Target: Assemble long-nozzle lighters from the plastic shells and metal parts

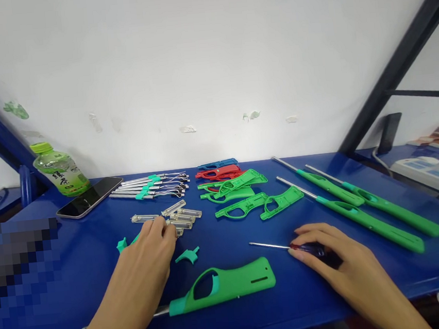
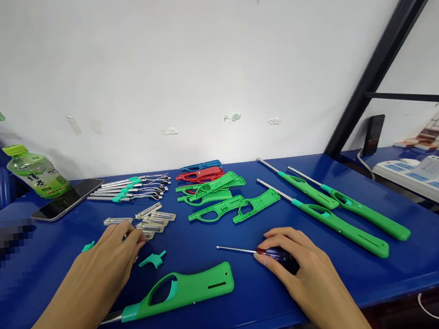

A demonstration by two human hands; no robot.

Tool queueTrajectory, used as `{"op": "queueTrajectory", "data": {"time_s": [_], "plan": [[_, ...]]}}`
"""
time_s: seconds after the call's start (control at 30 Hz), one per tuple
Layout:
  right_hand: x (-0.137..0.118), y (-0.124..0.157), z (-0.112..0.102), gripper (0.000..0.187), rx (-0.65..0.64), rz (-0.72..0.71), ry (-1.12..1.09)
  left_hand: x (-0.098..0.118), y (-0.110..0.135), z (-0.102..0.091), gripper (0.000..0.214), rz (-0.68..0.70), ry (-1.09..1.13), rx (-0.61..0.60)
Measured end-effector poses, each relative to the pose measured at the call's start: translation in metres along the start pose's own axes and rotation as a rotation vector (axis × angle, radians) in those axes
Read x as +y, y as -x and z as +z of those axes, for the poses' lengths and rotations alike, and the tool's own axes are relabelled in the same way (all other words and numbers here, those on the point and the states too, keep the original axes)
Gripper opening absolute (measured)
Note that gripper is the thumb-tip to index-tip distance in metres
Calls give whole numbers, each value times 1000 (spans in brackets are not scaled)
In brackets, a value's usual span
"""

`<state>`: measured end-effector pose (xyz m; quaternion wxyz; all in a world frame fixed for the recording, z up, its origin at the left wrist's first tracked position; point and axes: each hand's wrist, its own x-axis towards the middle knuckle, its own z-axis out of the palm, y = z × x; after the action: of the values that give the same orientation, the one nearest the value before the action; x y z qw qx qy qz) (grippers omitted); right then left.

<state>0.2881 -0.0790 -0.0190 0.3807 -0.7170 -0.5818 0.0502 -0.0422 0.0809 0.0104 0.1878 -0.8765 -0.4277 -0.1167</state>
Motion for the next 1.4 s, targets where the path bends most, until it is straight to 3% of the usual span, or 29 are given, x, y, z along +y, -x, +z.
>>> {"op": "queueTrajectory", "data": {"time_s": [0.23,0.4,0.6,0.73,0.97,1.13,1.4], "plan": [[-1,2,0,31,65,29,-28,0,4,-9,37,-36,76,34],[-24,-1,-11,31,140,62,-103,12,3,-24,28,-53,281,75],[-62,-16,-45,17,226,-123,-319,45,-10,-33,19,-109,580,134],[-90,-37,-56,19,251,-273,-560,50,-13,-31,23,-92,728,134],[-130,-53,-38,27,397,-289,-579,56,-12,-50,28,-69,1063,14],[-128,-60,-30,31,312,-276,-592,61,-12,-55,27,-68,1150,-71],[-123,-68,-26,34,244,-306,-562,57,-12,-53,20,-13,1062,-24]]}}
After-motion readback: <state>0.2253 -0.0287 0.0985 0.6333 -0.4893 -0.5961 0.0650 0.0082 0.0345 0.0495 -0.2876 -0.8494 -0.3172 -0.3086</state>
